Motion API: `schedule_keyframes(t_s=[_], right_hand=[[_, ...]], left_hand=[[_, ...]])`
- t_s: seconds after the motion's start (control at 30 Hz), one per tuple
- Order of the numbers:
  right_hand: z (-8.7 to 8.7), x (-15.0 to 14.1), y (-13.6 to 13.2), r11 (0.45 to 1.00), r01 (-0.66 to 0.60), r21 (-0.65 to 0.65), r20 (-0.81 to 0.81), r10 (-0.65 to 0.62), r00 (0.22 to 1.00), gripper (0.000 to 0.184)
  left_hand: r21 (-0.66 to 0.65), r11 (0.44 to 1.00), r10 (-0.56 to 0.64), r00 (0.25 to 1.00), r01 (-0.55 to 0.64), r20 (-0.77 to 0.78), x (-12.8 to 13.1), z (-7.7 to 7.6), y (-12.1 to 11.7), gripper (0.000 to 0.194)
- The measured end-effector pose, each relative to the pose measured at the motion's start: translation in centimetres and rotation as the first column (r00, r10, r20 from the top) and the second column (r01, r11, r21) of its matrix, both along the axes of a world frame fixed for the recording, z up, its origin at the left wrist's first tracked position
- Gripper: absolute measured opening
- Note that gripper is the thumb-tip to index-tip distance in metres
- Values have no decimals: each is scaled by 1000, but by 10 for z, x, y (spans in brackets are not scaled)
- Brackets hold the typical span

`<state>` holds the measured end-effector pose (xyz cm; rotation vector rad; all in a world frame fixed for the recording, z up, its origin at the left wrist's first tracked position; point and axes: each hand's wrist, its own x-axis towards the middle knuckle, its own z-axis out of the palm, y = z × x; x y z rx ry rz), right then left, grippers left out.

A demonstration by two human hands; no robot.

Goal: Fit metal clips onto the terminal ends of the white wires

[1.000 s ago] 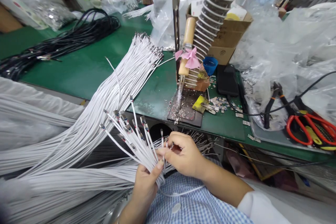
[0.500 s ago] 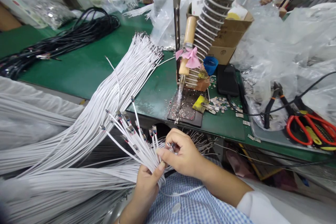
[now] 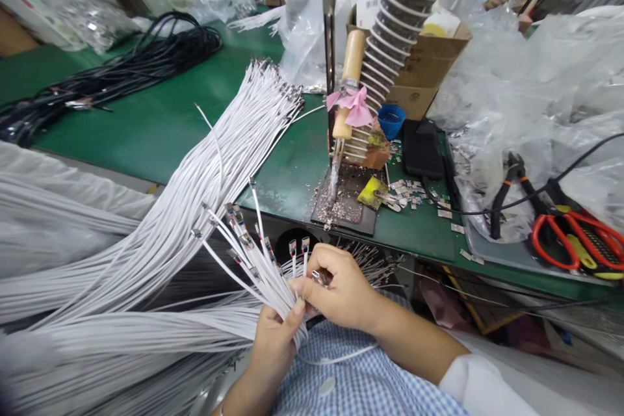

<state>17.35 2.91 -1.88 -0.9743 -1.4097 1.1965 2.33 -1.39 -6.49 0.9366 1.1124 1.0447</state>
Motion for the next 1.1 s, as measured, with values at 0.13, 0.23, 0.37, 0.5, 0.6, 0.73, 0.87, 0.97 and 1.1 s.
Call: schedule_keyframes(t_s=[0.13, 0.23, 0.37, 0.5, 0.6, 0.73, 0.87, 0.97, 1.1], right_hand=[[1, 0, 1, 1000, -27, 4, 22, 27, 999, 15], [0, 0, 0, 998, -29, 55, 43, 27, 999, 11], [-1, -1, 1, 996, -12, 90, 44, 8, 999, 19], [1, -2, 1, 993, -98, 62, 60, 94, 994, 5], [3, 0, 0, 978, -171, 117, 116, 158, 981, 14], [4, 1, -1, 970, -174, 170, 179, 144, 973, 8], [1, 0, -2, 975, -120, 186, 207, 80, 975, 9], [-1, 0, -2, 980, -84, 181, 184, 50, 982, 13], [-1, 1, 0, 983, -54, 176, 154, 27, 988, 15]], left_hand=[[-8, 1000, -2, 999, 2, 40, 2, 2, 0, 19], [-7, 1000, -3, 998, 3, 59, 3, 5, 1, 23], [4, 1000, 20, 999, -20, 25, 2, 3, 2, 28], [19, 1000, -17, 1000, 17, 11, 0, -2, 1, 29], [24, 999, -32, 999, 31, 24, -1, -4, 2, 28], [37, 999, -16, 1000, 15, 23, -2, -7, 2, 26], [21, 1000, 22, 1000, -22, 8, -4, -8, 2, 26], [13, 998, 63, 998, -63, -15, -5, -7, 1, 25], [26, 996, 84, 996, -84, 10, -3, -2, 3, 24]])
